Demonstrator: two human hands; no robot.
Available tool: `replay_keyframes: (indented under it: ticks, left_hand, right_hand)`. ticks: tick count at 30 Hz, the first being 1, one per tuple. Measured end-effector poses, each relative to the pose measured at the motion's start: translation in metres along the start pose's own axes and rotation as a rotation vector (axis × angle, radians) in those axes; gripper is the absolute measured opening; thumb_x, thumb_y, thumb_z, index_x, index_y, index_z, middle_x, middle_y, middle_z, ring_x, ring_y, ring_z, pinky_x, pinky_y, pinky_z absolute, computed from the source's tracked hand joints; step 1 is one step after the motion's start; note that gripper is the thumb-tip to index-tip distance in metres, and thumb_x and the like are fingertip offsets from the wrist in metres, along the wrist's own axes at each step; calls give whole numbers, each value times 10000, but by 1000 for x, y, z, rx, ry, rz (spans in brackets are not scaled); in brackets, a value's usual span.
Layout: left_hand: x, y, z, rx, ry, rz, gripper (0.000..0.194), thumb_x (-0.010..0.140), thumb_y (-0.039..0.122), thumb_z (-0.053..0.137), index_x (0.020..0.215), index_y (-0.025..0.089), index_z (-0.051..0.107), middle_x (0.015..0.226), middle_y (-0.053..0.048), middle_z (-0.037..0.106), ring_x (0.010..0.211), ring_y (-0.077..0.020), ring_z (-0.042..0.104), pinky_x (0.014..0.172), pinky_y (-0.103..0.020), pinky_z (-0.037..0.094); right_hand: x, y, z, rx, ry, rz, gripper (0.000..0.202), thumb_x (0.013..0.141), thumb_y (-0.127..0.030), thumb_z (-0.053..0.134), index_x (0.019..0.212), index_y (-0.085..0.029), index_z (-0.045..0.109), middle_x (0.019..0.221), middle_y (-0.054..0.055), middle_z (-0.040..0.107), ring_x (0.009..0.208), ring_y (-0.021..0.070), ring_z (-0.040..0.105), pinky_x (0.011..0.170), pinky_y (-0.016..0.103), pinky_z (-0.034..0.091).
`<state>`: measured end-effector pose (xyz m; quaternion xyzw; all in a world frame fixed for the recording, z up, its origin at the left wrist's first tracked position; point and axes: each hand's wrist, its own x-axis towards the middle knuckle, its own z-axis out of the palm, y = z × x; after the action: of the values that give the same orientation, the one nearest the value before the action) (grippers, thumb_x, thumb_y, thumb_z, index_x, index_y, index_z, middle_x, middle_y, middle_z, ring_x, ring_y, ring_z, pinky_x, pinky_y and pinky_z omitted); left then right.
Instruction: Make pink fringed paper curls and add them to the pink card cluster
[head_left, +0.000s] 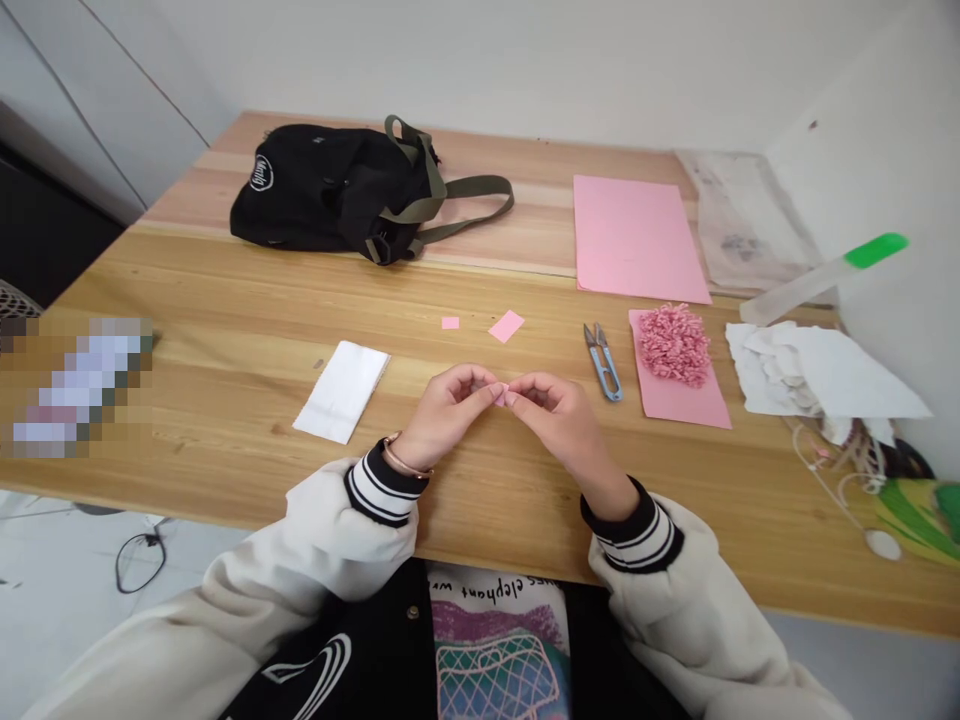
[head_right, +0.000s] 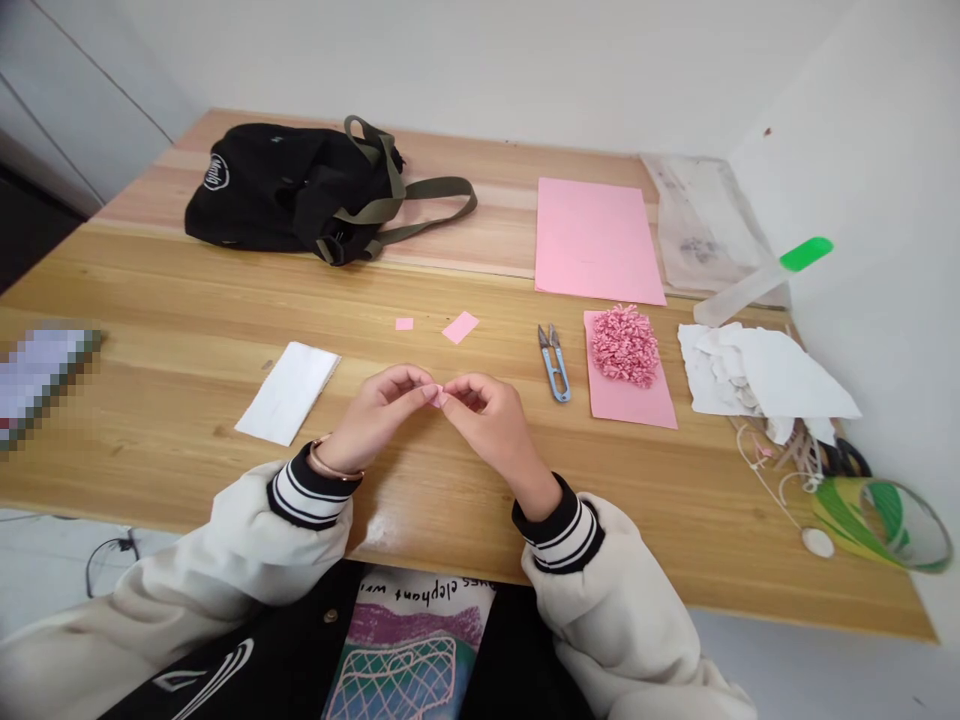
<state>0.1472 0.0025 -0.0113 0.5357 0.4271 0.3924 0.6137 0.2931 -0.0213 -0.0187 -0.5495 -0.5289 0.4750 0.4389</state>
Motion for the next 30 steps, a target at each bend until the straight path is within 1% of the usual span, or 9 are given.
replay_keyframes:
  ticks: [6, 12, 21, 30]
  left_hand:
    - [1, 0, 0, -24, -24, -21, 141, 731, 258, 637, 701, 130, 589, 686, -3, 614, 689, -106, 560, 727, -262, 444]
    - [0, 2, 0, -37, -36, -47, 117, 726, 231, 640, 708, 125, 594, 693, -6, 627, 697, -108, 573, 729, -262, 449]
    - [1, 1, -1, -88, -39, -98, 109, 703, 213, 658, 711, 123, 597, 695, -4, 630, 691, -102, 579, 739, -263, 456]
    - [1, -2, -2, -87, -34, -67, 100, 662, 188, 674, 702, 133, 600, 707, 1, 620, 701, -106, 567, 741, -275, 454]
  right_hand:
    - [0, -2, 0, -32, 17, 6, 114, 719, -283, 612, 696, -172, 627, 709, 40, 669, 661, 151, 601, 654, 298, 474]
    - [-1, -6, 0, -43, 22, 25, 123, 716, -281, 610, 705, -161, 634, 715, 51, 671, 652, 154, 597, 641, 301, 469]
    - [-1, -2, -1, -44, 20, 6, 103, 734, -267, 603, 706, -174, 638, 705, 41, 676, 656, 156, 608, 632, 294, 474]
    - [-1, -1, -1, -80, 29, -27, 107, 747, -271, 590, 710, -181, 634, 703, 32, 672, 650, 151, 595, 623, 290, 467]
